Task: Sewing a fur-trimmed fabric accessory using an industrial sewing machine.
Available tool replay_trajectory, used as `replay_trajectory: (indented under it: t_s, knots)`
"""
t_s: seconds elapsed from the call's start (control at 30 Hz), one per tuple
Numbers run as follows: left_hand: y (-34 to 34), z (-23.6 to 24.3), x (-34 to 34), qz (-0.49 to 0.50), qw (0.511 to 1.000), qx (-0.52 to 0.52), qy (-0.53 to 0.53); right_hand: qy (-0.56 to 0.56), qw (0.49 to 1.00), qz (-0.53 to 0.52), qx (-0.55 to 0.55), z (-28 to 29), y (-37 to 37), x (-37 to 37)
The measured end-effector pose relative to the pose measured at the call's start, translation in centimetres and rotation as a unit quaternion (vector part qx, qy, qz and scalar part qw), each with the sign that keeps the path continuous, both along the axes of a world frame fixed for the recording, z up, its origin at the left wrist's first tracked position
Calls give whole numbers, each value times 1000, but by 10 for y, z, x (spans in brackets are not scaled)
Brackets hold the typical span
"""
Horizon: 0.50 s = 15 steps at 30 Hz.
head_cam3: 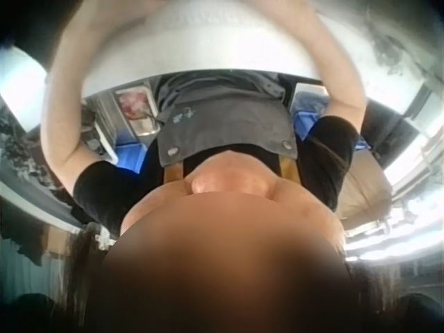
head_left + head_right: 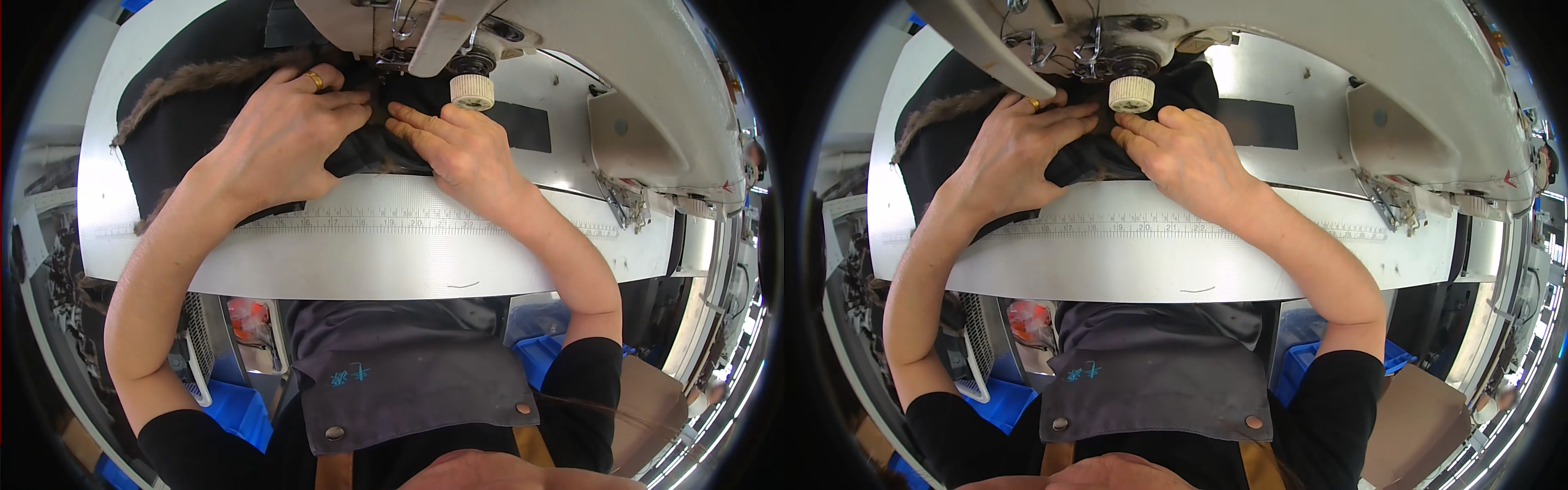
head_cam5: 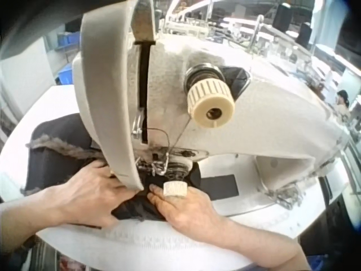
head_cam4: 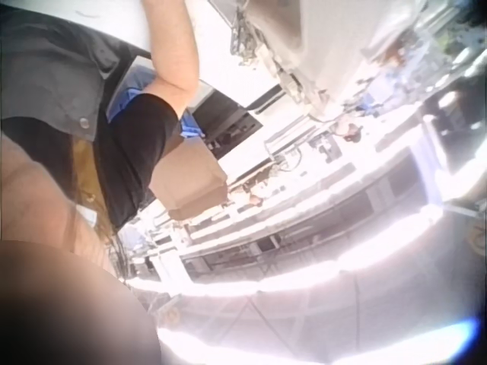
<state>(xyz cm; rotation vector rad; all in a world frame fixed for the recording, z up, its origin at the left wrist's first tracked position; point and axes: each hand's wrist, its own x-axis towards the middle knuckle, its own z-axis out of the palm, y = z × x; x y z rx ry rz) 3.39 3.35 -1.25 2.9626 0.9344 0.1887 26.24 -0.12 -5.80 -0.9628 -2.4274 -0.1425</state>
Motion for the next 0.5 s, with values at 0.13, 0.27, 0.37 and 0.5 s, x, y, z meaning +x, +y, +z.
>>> replay_trajectory:
  t_s: [0.13, 0.27, 0.37, 0.5]
  knots:
    - [5, 3, 2, -7, 1000, -2, 3, 7, 1000, 0, -3, -4, 6, 3]
    - [10, 6, 5, 9, 999, -25, 25, 30, 999, 0, 31, -11, 12, 2]
    - [3, 6, 5, 3, 1000, 0, 6, 40, 999, 2, 31, -10, 13, 3]
    - [-3, 1, 7, -40, 998, 54, 18, 19, 1000, -1, 20, -8, 9, 3]
